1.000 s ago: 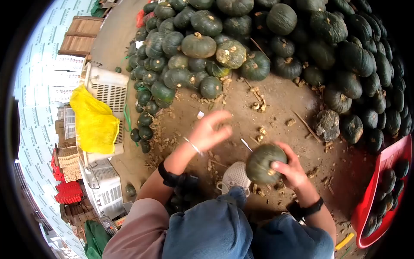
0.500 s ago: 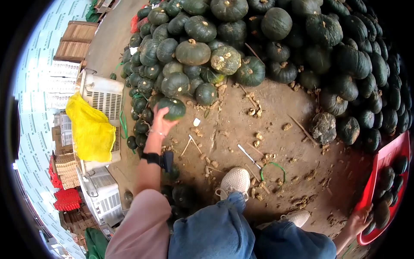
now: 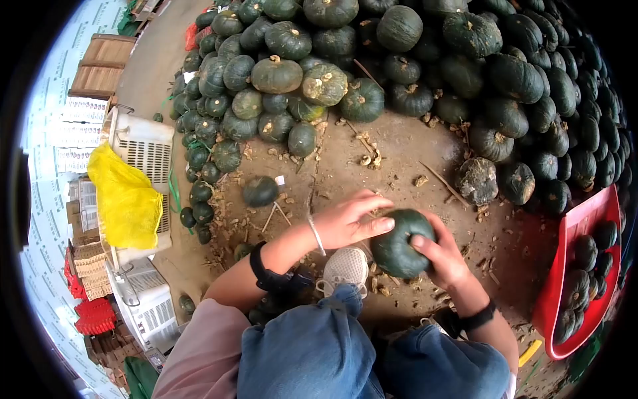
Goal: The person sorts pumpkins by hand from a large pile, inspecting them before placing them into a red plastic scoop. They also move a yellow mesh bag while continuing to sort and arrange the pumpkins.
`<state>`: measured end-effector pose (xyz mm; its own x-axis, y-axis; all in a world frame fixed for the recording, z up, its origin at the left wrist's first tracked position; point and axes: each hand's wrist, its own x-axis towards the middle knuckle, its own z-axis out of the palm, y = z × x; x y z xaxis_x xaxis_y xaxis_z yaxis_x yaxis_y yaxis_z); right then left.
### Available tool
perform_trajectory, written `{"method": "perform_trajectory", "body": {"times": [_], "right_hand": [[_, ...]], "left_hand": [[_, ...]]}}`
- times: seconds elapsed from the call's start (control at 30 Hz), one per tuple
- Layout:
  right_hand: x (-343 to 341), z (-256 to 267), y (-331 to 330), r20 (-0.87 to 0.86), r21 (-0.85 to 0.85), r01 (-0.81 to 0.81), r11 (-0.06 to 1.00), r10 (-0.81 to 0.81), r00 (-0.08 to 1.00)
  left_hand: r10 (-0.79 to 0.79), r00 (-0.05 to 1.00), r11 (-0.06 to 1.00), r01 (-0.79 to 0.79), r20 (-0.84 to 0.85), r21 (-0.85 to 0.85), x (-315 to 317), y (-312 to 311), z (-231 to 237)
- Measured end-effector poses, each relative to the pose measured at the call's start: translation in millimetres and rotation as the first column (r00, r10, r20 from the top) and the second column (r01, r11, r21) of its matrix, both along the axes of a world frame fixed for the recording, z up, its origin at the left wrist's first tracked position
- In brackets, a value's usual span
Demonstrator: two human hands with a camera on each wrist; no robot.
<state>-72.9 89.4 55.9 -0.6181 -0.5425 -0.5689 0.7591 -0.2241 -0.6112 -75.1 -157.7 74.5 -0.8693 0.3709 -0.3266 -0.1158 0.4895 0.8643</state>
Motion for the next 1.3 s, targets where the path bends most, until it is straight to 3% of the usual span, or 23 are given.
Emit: {"method": "perform_trajectory", "body": {"times": [0.07, 0.1, 0.17, 0.23, 0.27, 0.33, 0.4, 0.43, 0.47, 0.5, 0.53, 0.57, 0.63, 0.7, 0.77, 0.8, 0.83, 0.93, 1.03, 1.13, 1.23, 1.27, 1.3], "right_hand": [[12.7, 2.1, 44.1, -0.059, 0.116, 0.072, 0.991, -0.066, 0.996], [18.8, 9.2, 72.8, -0.153, 0.173, 0.172, 0.97, -0.146, 0.977], [40.0, 5.7, 162.3, -0.144, 0.233, 0.509, 0.828, -0.489, 0.861], [47.1, 23.1, 229.8, 0.006, -0.351, 0.63, 0.692, -0.672, 0.741], [54.6, 21.3, 261.3, 0.04, -0.511, 0.657, 0.554, -0.749, 0.662], [76.1, 7.1, 318.1, 0.108, -0.621, 0.706, 0.34, -0.855, 0.508], [79.4, 6.0, 278.5, 0.061, -0.419, 0.82, 0.389, -0.889, 0.453], [79.6, 3.5, 258.3, 0.038, -0.305, 0.861, 0.406, -0.899, 0.437], [62.5, -2.4, 223.6, 0.211, -0.454, 0.661, 0.598, -0.648, 0.732], [49.3, -3.8, 186.9, 0.275, -0.405, 0.632, 0.661, -0.571, 0.774], [53.0, -5.2, 156.0, -0.112, 0.178, 0.48, 0.859, -0.467, 0.877], [46.6, -13.5, 130.8, -0.054, 0.123, 0.323, 0.938, -0.318, 0.946], [45.8, -38.7, 76.9, 0.161, -0.193, 0.202, 0.96, -0.172, 0.972], [30.4, -16.8, 45.6, 0.222, -0.156, 0.036, 0.987, -0.001, 0.975], [35.2, -40.8, 47.7, 0.029, -0.223, 0.094, 0.97, -0.089, 0.996], [36.8, -36.2, 68.3, 0.032, -0.202, 0.181, 0.962, -0.178, 0.983], [40.6, -30.7, 94.4, 0.036, -0.185, 0.271, 0.945, -0.269, 0.962], [41.4, 24.0, 199.1, 0.263, -0.246, 0.772, 0.586, -0.727, 0.635], [62.0, 35.9, 257.6, 0.374, -0.636, 0.772, 0.0, -0.875, 0.308], [58.5, 18.2, 251.4, 0.152, -0.349, 0.909, 0.23, -0.943, 0.297], [51.4, -6.4, 198.5, 0.095, -0.083, 0.809, 0.582, -0.804, 0.588], [46.9, -9.2, 176.6, 0.17, -0.013, 0.762, 0.647, -0.75, 0.64], [45.1, -17.1, 156.6, 0.114, -0.052, 0.642, 0.765, -0.634, 0.765]], "left_hand": [[-0.032, 0.95, 0.823, -0.151, -0.312, -0.547, 2.9, -36.2, -5.1], [0.045, 0.961, 0.594, -0.245, -0.273, -0.766, 7.1, -59.7, 0.6], [0.265, 0.964, 0.27, -0.053, 0.021, -0.961, 34.4, -125.8, -23.9], [0.53, 0.779, 0.461, 0.067, 0.335, -0.885, 87.7, -212.9, -82.2], [0.645, 0.677, 0.655, -0.25, 0.355, -0.713, 105.7, -220.4, -80.1], [0.723, 0.659, 0.559, -0.382, 0.208, -0.736, 129.4, -220.9, -91.3], [0.761, 0.624, 0.575, -0.524, 0.176, -0.628, 139.1, -208.2, -91.7], [0.771, 0.491, 0.624, -0.711, 0.406, -0.326, 137.0, -193.5, -86.5], [0.722, 0.522, 0.663, -0.71, 0.454, -0.239, 116.5, -161.1, -61.7], [0.677, 0.581, 0.714, -0.668, 0.453, -0.211, 100.7, -133.5, -50.0], [0.529, 0.708, 0.811, -0.583, 0.468, -0.035, 87.0, -110.0, -45.3], [0.302, 0.911, 0.939, -0.336, 0.279, 0.08, 71.9, -92.8, -52.4], [-0.043, 0.997, 0.985, 0.031, 0.067, 0.172, 29.7, -19.6, -13.8], [-0.161, 0.929, 0.91, 0.008, 0.333, 0.416, 12.1, 38.8, 17.7], [-0.241, 0.968, 0.97, 0.237, 0.074, 0.057, -16.5, 40.2, 24.5], [-0.265, 0.951, 0.943, 0.22, -0.161, -0.251, -27.0, 22.3, 14.5], [-0.1, 0.953, 0.9, -0.035, -0.285, -0.435, -33.0, 1.6, -1.7], [-0.017, 0.883, 0.491, -0.401, -0.469, -0.773, -48.8, -121.5, -84.3], [0.21, 0.864, 0.738, -0.448, -0.459, -0.505, -42.6, -165.6, -123.3], [0.274, 0.781, 0.747, -0.541, -0.562, -0.387, -51.9, -147.4, -122.8], [0.345, 0.718, 0.626, -0.656, -0.604, -0.422, -55.8, -129.8, -115.4], [0.514, 0.724, 0.702, -0.663, -0.461, -0.258, -56.5, -127.1, -112.9], [0.763, 0.645, 0.645, -0.764, 0.046, 0.013, -52.9, -94.5, -78.4]]}}
